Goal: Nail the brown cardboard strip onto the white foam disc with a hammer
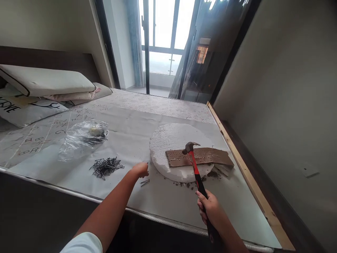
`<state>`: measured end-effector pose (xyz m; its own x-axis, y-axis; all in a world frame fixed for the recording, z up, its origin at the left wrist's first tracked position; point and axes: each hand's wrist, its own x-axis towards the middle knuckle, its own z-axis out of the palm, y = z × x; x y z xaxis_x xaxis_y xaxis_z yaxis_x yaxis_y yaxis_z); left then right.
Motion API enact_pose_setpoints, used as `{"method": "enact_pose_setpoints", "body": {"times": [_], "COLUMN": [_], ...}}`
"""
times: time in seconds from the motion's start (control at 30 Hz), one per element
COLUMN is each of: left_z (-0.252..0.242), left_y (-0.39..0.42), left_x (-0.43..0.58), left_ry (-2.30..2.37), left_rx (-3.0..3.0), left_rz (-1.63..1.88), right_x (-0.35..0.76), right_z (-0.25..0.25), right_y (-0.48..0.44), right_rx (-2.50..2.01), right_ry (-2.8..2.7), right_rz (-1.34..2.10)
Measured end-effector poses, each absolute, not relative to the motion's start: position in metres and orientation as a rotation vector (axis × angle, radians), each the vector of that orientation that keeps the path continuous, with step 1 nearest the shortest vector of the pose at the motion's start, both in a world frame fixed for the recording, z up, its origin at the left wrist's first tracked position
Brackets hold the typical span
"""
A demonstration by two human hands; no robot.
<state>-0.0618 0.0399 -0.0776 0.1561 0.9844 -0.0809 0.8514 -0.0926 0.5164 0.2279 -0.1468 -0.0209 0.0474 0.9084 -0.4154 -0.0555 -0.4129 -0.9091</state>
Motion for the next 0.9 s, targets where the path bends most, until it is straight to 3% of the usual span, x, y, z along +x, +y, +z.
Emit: {"method": "enact_pose_setpoints", "body": {"times": [0.13, 0.37, 0.57, 0.9], "left_z": [-0.044, -0.013, -0.021, -0.048], "left_y": [0.044, 0.025, 0.03, 0.047], "left_x": [-0.054, 0.012, 0.067, 0.098], "left_ry": [1.762, 1.465, 1.323, 1.372], "left_rx": [2.057, 1.927, 1.816, 2.002], "left_rz": [0.307, 0.865, 1.154, 1.146], "right_x": [0.232, 0.23, 0.228, 0.244], "right_z": [-0.02, -0.011, 0.001, 0.006], "right_y": [-0.143, -0.143, -0.145, -0.152], "right_rx": [-1.516, -1.496, -1.51, -1.54], "right_ry": [-0.902, -0.893, -0.898, -0.906], "right_rz": [1.515, 1.485, 1.475, 1.468]}}
